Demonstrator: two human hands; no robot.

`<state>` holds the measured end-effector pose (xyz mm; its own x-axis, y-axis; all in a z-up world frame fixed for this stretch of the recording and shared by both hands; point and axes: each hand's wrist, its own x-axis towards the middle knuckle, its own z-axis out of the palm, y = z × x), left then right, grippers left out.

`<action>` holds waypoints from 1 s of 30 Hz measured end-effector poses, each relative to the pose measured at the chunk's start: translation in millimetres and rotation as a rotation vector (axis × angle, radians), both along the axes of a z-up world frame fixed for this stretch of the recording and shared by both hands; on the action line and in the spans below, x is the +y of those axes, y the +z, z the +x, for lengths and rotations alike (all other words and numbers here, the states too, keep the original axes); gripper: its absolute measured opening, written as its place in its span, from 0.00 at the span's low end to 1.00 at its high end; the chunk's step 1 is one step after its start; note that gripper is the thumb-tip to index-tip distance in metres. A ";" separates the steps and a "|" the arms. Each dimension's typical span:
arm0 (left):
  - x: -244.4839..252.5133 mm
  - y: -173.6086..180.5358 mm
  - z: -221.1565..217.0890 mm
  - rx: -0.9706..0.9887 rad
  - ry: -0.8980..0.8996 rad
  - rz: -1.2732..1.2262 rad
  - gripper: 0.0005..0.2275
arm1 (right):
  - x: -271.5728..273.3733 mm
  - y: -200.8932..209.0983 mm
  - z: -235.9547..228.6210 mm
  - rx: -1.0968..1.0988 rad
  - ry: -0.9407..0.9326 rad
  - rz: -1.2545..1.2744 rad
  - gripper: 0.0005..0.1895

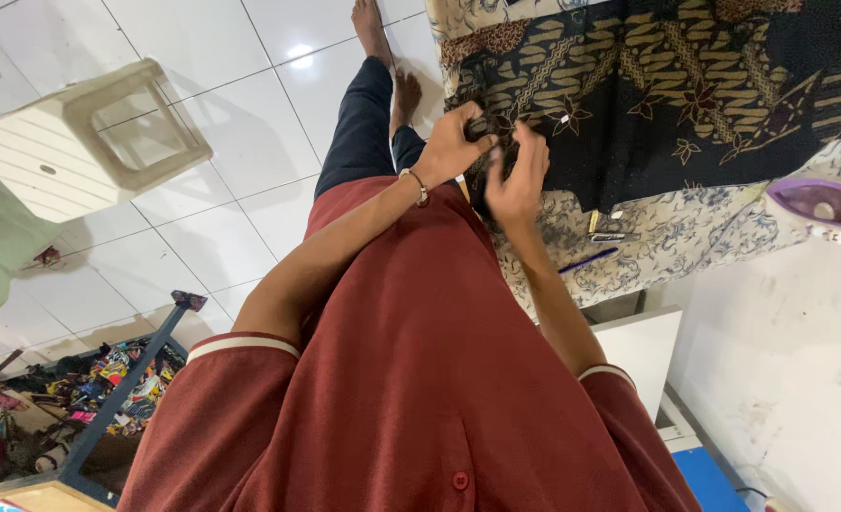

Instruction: The person folds a piece of dark patterned fabric on a table, aligning edges and smoothing the surface. They then place a yellow paper template on the fabric and continue to adjust and fold the material.

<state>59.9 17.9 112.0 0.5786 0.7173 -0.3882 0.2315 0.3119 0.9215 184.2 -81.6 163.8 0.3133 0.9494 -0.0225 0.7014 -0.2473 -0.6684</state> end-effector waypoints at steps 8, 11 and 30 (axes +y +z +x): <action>-2.0 21.7 24.5 -0.012 -0.001 0.062 0.17 | -7.6 5.5 -6.3 -0.102 -0.235 -0.080 0.20; -5.2 27.5 17.4 -0.008 -0.022 -0.124 0.20 | -18.3 -21.9 42.1 -0.131 -0.299 -0.262 0.04; -26.1 -83.9 -54.4 0.363 0.038 -0.213 0.22 | -48.3 -43.0 190.3 -0.745 -0.346 -0.216 0.28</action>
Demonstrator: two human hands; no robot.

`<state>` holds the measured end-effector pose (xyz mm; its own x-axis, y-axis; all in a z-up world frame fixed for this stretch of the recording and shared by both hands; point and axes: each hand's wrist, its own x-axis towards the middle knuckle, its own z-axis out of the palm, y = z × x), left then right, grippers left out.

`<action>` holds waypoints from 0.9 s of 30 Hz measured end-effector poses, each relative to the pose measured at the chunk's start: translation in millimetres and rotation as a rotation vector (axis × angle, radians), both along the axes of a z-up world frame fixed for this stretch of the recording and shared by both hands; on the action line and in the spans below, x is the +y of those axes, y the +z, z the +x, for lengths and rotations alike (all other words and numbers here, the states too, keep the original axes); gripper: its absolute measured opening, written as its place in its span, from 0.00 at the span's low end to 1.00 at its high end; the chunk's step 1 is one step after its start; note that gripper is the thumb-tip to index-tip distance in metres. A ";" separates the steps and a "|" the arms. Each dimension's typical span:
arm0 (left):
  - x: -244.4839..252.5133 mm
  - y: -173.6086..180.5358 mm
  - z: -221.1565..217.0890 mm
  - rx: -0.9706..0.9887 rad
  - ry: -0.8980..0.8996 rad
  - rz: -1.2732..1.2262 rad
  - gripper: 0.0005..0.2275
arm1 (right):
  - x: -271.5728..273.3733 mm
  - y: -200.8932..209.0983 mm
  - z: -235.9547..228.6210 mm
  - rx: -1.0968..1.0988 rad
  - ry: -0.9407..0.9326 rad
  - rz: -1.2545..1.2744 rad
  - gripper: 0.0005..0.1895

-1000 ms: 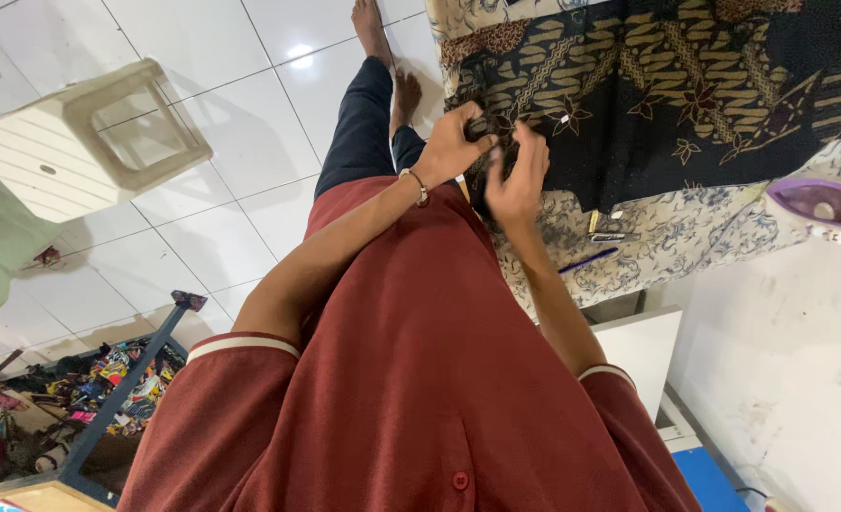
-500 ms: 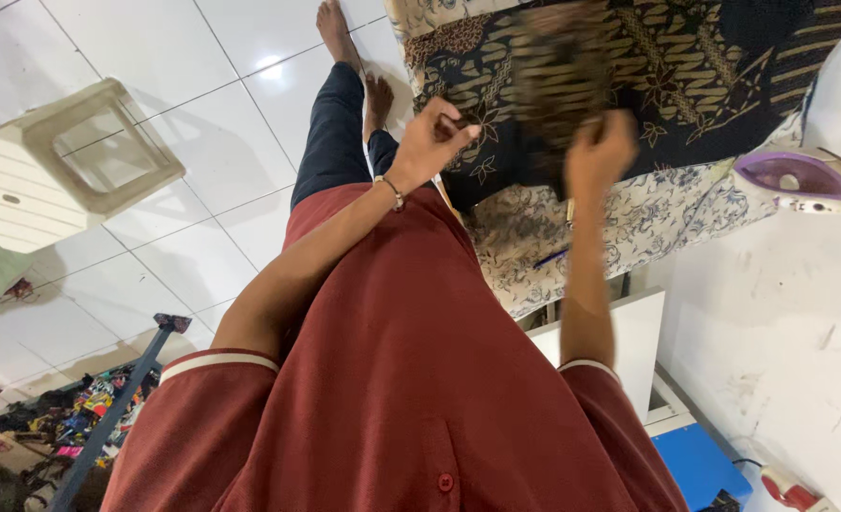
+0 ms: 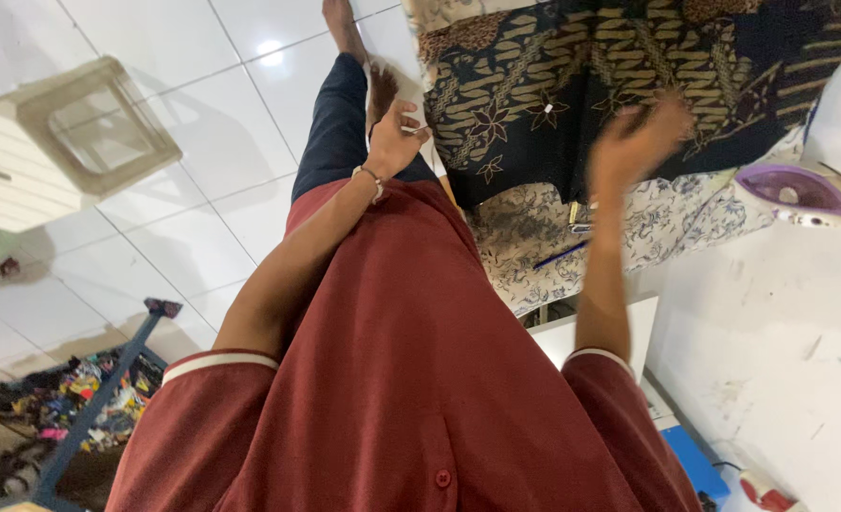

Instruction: The person folds a piece of dark patterned fabric on a table, aligning edges and smoothing the surface. They then place a yellow paper template on the fabric and continue to adjust and fold the material.

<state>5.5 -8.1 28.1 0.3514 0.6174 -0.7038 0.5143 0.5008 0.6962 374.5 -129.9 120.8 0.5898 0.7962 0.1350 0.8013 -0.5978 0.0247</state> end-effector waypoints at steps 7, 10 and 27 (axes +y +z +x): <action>-12.9 -45.2 17.4 -0.143 0.106 -0.098 0.30 | 45.3 -2.7 -224.3 0.364 0.546 -0.293 0.28; -12.5 -59.7 23.0 -0.287 0.242 -0.212 0.31 | 53.8 -11.3 -236.0 0.297 0.495 -0.307 0.26; 17.5 -2.3 1.7 -0.240 0.380 -0.612 0.04 | 65.6 6.6 -209.9 0.576 0.587 -0.104 0.20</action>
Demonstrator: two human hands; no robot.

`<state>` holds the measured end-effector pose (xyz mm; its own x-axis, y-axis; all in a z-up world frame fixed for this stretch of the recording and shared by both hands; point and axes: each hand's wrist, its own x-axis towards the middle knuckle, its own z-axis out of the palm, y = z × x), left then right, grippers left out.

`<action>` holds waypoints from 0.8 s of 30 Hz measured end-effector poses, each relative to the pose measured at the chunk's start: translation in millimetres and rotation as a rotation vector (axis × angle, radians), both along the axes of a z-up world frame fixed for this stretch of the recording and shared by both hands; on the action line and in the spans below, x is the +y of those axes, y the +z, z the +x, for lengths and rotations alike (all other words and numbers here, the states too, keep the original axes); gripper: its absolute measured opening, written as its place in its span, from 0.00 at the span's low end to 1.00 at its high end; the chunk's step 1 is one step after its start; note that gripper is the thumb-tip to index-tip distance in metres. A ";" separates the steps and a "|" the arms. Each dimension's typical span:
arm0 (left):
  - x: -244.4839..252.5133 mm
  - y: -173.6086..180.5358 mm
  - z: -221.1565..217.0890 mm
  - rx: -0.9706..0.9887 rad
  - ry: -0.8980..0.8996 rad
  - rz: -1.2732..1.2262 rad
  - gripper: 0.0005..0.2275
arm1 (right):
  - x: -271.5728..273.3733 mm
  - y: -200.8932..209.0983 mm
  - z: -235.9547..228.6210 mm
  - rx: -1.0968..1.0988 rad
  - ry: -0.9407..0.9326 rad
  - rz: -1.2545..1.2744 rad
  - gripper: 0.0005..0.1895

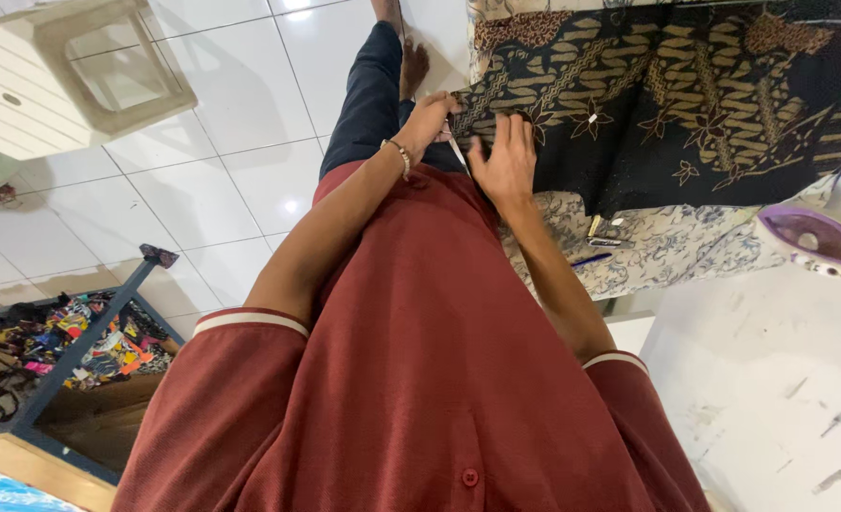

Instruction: The person folds a piece of dark patterned fabric on a table, aligning edges and smoothing the surface. They then place a yellow paper template on the fabric and continue to adjust and fold the material.

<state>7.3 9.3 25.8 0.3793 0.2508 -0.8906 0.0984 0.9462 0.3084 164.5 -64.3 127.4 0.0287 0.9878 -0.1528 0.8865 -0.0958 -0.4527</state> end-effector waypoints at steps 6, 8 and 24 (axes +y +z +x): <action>8.5 20.3 1.3 -0.111 0.005 0.006 0.03 | 5.2 -12.8 -18.2 -0.252 -0.002 -0.083 0.11; 6.1 22.3 0.2 -0.102 -0.022 0.010 0.03 | 1.4 -20.1 -18.9 -0.261 0.001 -0.109 0.12; 11.6 29.8 -5.0 -0.122 -0.009 0.018 0.03 | -5.8 -20.7 9.5 0.281 -0.341 0.002 0.07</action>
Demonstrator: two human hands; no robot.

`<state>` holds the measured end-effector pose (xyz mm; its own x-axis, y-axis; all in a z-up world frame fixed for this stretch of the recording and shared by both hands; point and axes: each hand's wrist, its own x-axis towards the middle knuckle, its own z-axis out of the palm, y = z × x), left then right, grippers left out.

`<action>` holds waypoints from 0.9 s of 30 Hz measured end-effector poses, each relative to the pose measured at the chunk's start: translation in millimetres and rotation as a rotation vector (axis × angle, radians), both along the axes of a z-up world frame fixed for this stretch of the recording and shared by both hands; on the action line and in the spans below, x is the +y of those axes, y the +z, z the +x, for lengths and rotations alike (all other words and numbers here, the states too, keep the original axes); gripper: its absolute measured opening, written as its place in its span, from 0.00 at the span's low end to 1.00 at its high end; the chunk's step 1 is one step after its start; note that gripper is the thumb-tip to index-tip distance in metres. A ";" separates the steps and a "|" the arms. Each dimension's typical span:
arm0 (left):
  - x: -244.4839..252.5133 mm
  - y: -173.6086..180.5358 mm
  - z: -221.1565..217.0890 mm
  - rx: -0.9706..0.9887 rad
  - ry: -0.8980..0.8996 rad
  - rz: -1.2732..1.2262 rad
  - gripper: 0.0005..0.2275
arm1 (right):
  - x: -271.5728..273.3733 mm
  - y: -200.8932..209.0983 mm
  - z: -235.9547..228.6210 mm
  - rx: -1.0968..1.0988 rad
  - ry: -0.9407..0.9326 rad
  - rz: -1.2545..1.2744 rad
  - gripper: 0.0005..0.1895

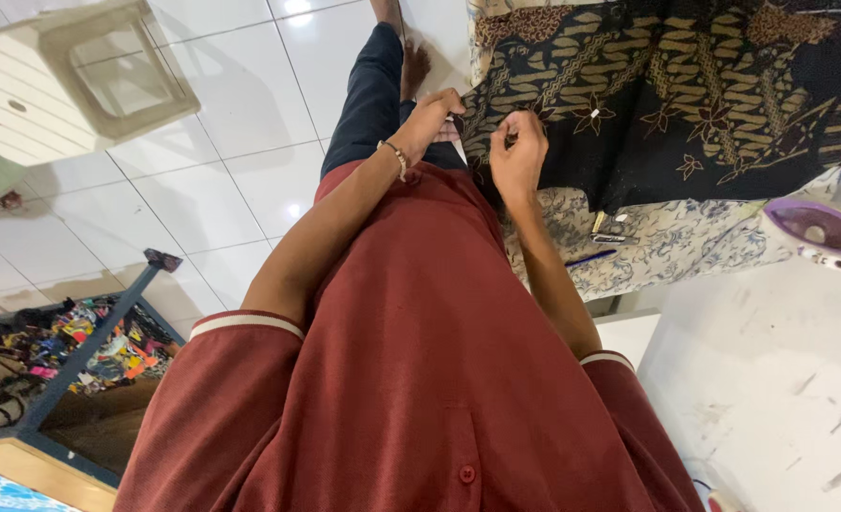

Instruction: The person folds a piece of dark patterned fabric on a table, aligning edges and smoothing the surface. They then place a yellow paper template on the fabric and continue to adjust and fold the material.

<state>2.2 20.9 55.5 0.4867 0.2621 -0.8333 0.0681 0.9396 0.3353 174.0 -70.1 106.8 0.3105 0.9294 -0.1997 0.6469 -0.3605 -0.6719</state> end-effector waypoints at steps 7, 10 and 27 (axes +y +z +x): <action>-3.4 -8.0 4.0 -0.034 -0.002 0.019 0.03 | 31.5 20.1 -28.3 0.054 0.049 -0.037 0.13; -10.1 -14.7 1.6 -0.014 0.018 -0.003 0.03 | 30.6 22.6 -33.5 0.075 0.050 -0.113 0.09; -9.6 -15.0 -4.1 -0.107 0.024 0.068 0.05 | 19.3 11.2 -19.2 0.333 -0.054 -0.123 0.01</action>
